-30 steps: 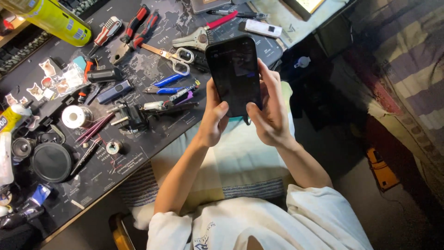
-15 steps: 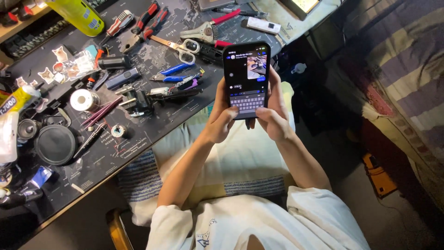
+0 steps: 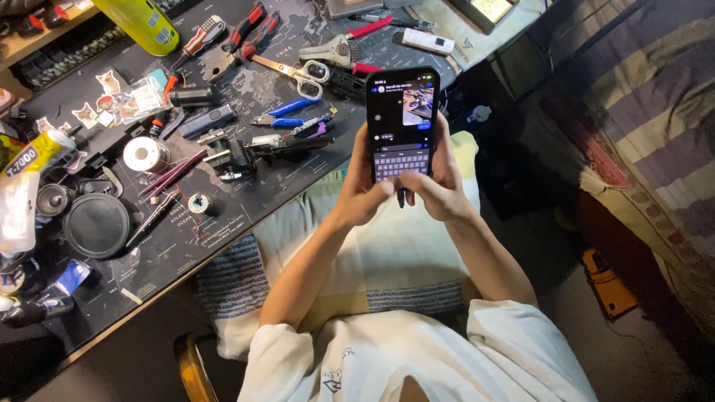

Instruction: The person is soldering components onto a small circuit board at a cluttered electronics repair workbench.

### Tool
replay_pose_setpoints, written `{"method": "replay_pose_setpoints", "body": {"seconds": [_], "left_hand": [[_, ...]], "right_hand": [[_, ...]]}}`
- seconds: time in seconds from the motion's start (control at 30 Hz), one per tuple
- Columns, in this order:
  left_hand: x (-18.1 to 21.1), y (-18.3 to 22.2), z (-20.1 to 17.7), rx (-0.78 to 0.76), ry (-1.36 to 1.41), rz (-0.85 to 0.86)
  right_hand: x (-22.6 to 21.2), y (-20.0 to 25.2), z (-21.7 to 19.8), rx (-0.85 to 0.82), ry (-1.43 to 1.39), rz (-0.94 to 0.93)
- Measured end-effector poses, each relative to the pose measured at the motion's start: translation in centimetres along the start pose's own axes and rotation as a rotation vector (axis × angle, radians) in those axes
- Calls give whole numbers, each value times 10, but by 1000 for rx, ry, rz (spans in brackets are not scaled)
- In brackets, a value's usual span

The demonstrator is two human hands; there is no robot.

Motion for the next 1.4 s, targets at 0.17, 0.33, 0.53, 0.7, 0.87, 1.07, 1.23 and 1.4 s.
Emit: {"method": "replay_pose_setpoints", "body": {"seconds": [0.17, 0.33, 0.53, 0.7, 0.87, 1.07, 1.23, 1.4], "left_hand": [[7, 0, 3, 5, -20, -78], [1, -1, 1, 11, 86, -37], [0, 1, -2, 11, 69, -5], [0, -2, 0, 17, 70, -13], [1, 3, 0, -21, 12, -30], [7, 2, 7, 3, -7, -56], [7, 4, 8, 16, 113, -60], [14, 1, 10, 31, 44, -48]], "right_hand": [[1, 1, 2, -5, -55, -16], [6, 2, 6, -11, -63, -38], [13, 4, 3, 53, -112, -41], [12, 4, 4, 69, -79, -48], [7, 1, 5, 77, -66, -48], [17, 7, -4, 72, -120, -64], [20, 7, -5, 71, -119, -100], [15, 4, -2, 70, 16, -57]]}}
Point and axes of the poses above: each hand's wrist, its own y-axis away from the middle knuckle, its own z-axis out of the palm, x = y × z, the point moved 9 cm from there along -y, towards the middle knuckle, and after that the axes turned 12 degrees about -x, right-handed, at the moved point
